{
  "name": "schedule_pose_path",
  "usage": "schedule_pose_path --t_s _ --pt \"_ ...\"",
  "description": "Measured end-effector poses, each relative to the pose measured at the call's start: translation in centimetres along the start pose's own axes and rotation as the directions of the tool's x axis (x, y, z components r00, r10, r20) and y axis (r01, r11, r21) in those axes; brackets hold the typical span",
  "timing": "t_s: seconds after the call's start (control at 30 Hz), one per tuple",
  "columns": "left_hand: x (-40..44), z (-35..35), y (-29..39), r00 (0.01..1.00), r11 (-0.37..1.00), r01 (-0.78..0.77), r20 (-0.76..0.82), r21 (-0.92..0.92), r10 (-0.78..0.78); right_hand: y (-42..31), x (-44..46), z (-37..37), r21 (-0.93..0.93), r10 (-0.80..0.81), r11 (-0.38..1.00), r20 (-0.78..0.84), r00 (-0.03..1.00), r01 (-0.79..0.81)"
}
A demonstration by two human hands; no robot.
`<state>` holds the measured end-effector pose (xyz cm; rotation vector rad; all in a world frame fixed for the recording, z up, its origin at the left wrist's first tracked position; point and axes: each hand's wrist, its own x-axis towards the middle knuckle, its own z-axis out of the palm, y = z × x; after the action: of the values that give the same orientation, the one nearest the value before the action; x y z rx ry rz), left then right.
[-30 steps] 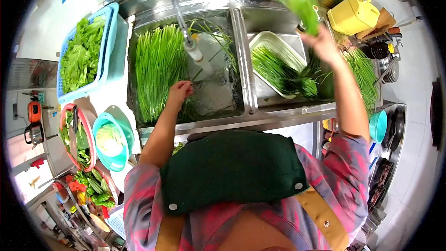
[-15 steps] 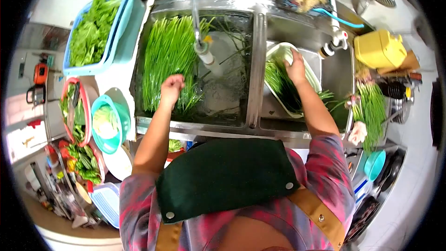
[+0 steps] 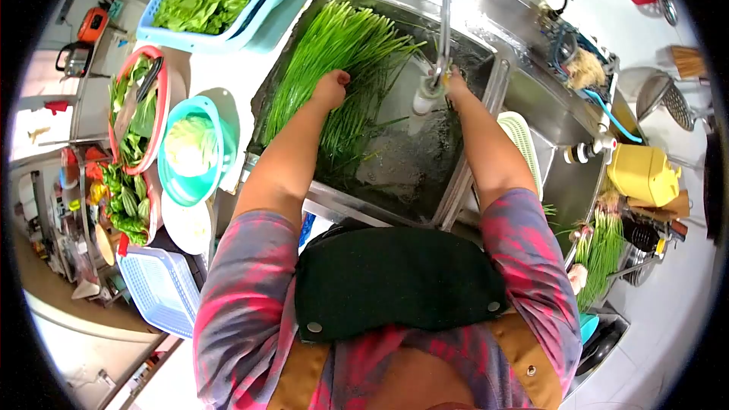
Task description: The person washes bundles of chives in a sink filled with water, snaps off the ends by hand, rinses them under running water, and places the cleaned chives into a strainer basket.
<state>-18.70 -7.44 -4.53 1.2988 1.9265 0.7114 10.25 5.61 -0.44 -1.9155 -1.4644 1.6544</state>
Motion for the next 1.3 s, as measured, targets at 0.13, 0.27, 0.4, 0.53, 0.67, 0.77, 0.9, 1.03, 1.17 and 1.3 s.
schedule_pose_path --t_s 0.13,0.27,0.4,0.53,0.67,0.77,0.9,1.03,1.17,1.3 --pt "-1.3 -1.9 2.8 0.964 0.959 0.227 -0.177 0.169 -0.197 5.8 2.9 2.1 -0.098 -0.099 0.986 0.312 0.945 0.136" --pt "-2.6 -1.2 7.4 0.974 0.964 0.062 -0.226 0.259 -0.002 10.5 3.9 5.5 -0.359 -0.352 0.629 0.659 0.664 0.69" --pt "-4.0 1.0 8.7 0.98 0.846 -0.036 -0.145 0.532 0.133 2.6 -11.8 7.9 -0.642 -0.065 0.54 0.613 0.787 0.545" --pt "-2.5 0.7 6.2 0.977 0.89 0.204 -0.026 0.409 -0.212 5.4 -14.6 10.0 -0.706 0.017 0.292 0.678 0.734 0.645" --pt "-3.2 -1.5 4.7 0.972 0.948 0.236 -0.029 0.214 -0.235 8.5 -14.5 11.3 -0.667 0.206 0.34 0.741 0.639 0.663" --pt "-3.9 -2.8 4.7 0.968 0.969 0.245 -0.069 0.016 -0.243 9.5 -15.7 11.5 -0.65 0.245 0.427 0.752 0.612 0.628" --pt "-5.5 -4.8 4.7 0.955 0.805 0.249 -0.001 -0.539 -0.296 12.0 -15.2 10.4 -0.497 0.109 0.792 0.686 0.719 0.354" --pt "-8.3 -6.0 5.7 0.939 0.667 0.267 0.033 -0.696 -0.342 9.2 -15.1 5.6 0.09 0.019 0.993 0.511 0.859 -0.075" --pt "-8.0 -2.7 5.9 0.972 0.97 0.112 -0.181 -0.216 -0.152 7.3 -14.4 3.4 0.725 0.084 0.659 0.193 0.978 -0.199" --pt "-6.4 0.8 5.1 0.979 0.983 0.168 -0.124 0.069 -0.159 5.7 -12.0 3.5 0.806 0.174 0.575 0.051 0.983 -0.143"
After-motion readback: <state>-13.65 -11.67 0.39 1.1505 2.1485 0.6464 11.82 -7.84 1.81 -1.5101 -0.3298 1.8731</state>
